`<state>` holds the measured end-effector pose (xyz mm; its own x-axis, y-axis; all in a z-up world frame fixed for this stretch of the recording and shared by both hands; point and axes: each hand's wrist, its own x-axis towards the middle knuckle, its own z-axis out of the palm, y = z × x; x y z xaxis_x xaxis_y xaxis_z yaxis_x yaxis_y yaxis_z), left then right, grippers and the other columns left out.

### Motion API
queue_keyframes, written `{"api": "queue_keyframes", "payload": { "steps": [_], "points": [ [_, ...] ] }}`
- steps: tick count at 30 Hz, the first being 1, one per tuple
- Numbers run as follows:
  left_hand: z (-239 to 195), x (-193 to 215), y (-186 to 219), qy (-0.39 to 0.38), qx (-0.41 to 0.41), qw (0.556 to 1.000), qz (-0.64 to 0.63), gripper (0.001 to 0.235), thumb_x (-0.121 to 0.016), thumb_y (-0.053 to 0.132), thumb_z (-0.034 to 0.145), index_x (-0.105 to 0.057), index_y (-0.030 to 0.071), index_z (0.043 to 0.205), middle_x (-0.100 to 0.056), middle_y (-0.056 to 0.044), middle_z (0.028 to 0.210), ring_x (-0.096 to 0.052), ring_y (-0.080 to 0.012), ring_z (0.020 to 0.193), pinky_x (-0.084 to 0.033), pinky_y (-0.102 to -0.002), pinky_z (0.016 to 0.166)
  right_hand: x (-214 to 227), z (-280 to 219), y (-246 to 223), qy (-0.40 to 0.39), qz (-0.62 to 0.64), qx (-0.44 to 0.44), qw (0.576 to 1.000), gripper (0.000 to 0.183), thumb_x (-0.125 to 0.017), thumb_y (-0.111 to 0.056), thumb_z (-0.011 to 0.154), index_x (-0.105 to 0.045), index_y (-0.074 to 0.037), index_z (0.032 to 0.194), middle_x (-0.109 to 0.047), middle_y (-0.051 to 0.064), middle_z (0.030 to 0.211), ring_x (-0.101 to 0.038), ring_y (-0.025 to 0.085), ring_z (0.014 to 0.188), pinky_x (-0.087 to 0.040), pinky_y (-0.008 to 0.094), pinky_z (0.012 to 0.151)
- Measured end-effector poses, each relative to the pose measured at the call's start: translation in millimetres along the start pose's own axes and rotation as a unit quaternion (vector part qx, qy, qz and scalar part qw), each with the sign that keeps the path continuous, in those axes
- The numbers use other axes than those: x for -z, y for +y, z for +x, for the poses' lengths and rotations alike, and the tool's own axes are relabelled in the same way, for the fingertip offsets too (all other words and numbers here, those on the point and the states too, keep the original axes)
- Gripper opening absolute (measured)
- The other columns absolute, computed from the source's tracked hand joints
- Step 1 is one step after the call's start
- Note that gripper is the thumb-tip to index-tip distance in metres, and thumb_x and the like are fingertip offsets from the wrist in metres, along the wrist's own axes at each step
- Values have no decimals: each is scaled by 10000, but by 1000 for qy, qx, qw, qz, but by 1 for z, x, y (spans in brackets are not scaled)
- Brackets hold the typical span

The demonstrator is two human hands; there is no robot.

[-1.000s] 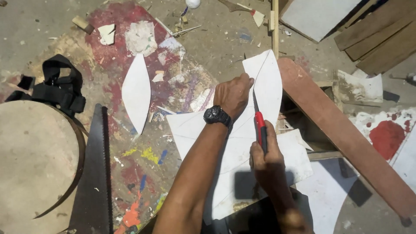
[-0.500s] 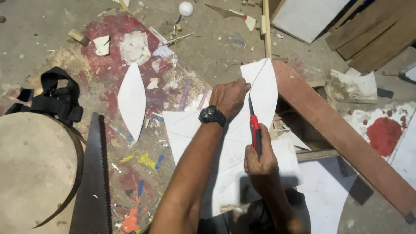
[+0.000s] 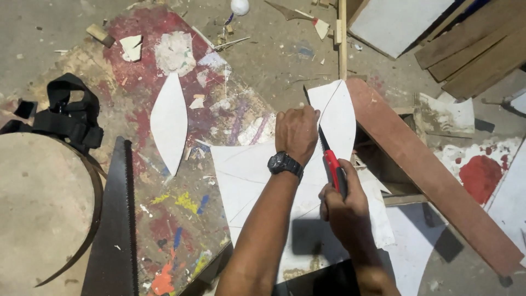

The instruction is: Cutting a specific shape out of a white foam board using a utility knife

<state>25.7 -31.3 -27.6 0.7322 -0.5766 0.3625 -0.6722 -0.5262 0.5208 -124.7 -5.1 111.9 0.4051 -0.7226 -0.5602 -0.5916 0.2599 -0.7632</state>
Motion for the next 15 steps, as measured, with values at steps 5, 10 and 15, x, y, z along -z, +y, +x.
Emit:
{"api": "queue_keyframes", "payload": {
  "steps": [5, 10, 15],
  "points": [
    [-2, 0, 1, -24, 18, 1000, 1, 282, -537, 259, 1053, -617, 92, 840, -663, -89, 680, -586, -307, 637, -413, -442, 707, 8, 34, 71, 61, -294, 400, 866, 513, -477, -94, 1000, -444, 125, 1463, -528, 313, 1481, -626, 401, 1249, -513, 391, 1064],
    [-5, -8, -4, 55, -8, 998, 25, 276, -619, 242, 1018, -608, 113, 775, -646, -95, 672, -589, -296, 664, -406, -427, 683, -3, 12, 24, 43, -156, 73, 984, 637, -451, -206, 883, -483, -174, 1519, -552, 91, 1539, -562, 233, 1361, -418, 313, 1055],
    [-8, -7, -5, 89, -35, 995, 19, 288, -551, 245, 1055, -553, 120, 796, -602, -76, 652, -553, -298, 631, -417, -444, 658, -10, 1, 10, 55, -118, 40, 991, 606, -443, -155, 899, -525, -156, 1500, -534, 80, 996, -550, 225, 747, -437, 346, 639]
  ]
}}
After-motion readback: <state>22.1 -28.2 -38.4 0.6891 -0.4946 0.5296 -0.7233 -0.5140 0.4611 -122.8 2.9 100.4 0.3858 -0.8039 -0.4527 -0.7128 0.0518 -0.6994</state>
